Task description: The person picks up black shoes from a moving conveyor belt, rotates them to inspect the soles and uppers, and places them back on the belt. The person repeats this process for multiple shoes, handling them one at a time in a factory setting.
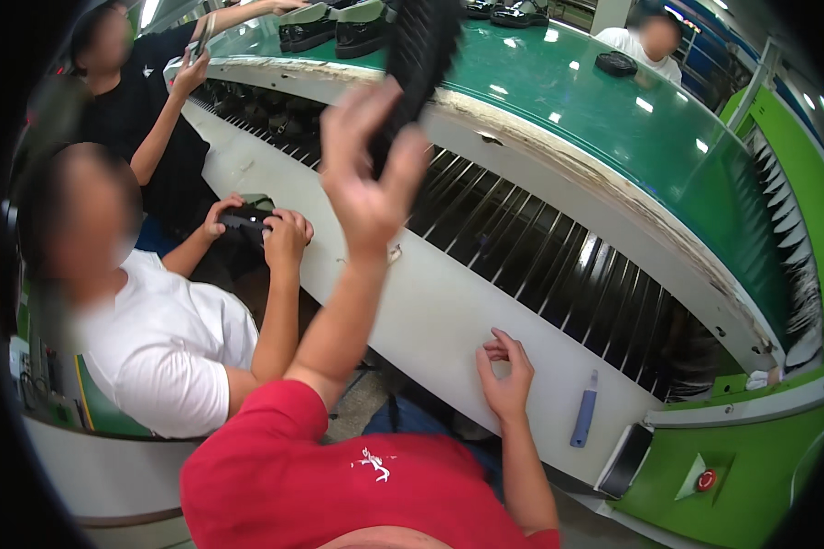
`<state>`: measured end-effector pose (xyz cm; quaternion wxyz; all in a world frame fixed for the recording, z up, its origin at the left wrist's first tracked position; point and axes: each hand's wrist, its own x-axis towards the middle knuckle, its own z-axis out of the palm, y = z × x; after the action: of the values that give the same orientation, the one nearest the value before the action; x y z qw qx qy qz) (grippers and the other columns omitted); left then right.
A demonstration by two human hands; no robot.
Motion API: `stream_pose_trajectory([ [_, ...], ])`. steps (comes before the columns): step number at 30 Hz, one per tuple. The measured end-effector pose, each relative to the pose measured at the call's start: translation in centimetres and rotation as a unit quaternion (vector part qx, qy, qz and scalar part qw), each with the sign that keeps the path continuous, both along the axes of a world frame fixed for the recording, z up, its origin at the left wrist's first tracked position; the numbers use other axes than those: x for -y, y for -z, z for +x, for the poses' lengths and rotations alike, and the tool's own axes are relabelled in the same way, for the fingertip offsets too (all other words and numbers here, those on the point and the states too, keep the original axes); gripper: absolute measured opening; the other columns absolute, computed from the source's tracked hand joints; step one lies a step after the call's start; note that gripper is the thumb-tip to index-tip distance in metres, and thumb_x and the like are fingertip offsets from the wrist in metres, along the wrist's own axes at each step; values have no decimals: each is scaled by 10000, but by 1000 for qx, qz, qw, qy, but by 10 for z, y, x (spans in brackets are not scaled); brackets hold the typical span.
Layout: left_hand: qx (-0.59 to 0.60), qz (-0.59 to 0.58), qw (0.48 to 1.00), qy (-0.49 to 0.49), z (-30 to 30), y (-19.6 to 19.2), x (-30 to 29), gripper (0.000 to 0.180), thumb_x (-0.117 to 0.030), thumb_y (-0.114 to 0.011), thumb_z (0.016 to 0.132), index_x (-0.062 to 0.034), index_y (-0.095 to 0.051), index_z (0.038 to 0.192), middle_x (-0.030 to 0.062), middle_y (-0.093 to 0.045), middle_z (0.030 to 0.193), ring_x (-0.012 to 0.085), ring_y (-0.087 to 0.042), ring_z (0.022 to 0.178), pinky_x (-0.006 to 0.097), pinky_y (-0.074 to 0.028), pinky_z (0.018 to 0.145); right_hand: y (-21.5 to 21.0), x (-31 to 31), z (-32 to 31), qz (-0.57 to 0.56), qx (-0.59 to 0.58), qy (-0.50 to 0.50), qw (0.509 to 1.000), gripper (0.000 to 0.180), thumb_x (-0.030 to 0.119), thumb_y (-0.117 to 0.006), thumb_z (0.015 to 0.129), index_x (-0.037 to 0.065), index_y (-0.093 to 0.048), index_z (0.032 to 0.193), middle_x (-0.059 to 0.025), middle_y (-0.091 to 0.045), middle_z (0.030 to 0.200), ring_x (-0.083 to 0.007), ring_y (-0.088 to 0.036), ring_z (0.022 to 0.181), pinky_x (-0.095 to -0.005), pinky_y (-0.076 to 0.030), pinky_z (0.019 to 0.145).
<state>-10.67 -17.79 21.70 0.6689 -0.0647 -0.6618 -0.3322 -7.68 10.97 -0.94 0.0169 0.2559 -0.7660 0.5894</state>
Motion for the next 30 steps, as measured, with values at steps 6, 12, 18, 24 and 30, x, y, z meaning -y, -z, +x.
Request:
stream_pose_trajectory([
  [6, 199, 211, 927, 239, 98, 129, -151, 540, -168, -800, 989, 26, -661, 1473, 228, -510, 1573, 331, -514, 1476, 420, -442, 1213, 13, -15, 3, -118, 102, 22, 988, 359, 107, -705, 1077, -8, -686, 1416, -84, -767, 1054, -136, -722, 945, -309, -588, 899],
  [12, 326, 169, 913, 179, 151, 188, -197, 551, -203, -884, 897, -76, -733, 1412, 191, -580, 1517, 350, -595, 1404, 442, -494, 1160, 23, -25, 0, -197, 23, 9, 980, 556, 421, -415, 1194, -36, -666, 1386, -137, -756, 1185, -244, -711, 1091, -380, -551, 1005],
  [18, 374, 99, 906, 174, 148, 198, -206, 622, -217, -908, 866, -76, -695, 1432, 203, -591, 1468, 366, -621, 1369, 448, -521, 1123, 30, -28, 3, -283, 75, 37, 955, 618, 407, -308, 1109, -26, -693, 1324, -156, -740, 1274, -290, -693, 1213, -413, -525, 1078],
  [24, 353, 116, 905, 207, 140, 195, -199, 650, -182, -915, 831, -60, -673, 1421, 221, -621, 1432, 388, -636, 1342, 453, -497, 1145, 28, -31, 0, -252, 2, 22, 967, 608, 447, -337, 1146, -9, -677, 1361, -141, -736, 1281, -262, -684, 1224, -401, -510, 1101],
  [30, 234, 47, 968, 83, 125, 173, -139, 678, -144, -919, 801, -14, -663, 1415, 230, -634, 1447, 384, -621, 1364, 455, -470, 1181, 14, -26, 9, -144, 9, -50, 988, 591, 467, -441, 1171, -18, -702, 1386, -128, -732, 1089, -189, -704, 899, -323, -561, 825],
])
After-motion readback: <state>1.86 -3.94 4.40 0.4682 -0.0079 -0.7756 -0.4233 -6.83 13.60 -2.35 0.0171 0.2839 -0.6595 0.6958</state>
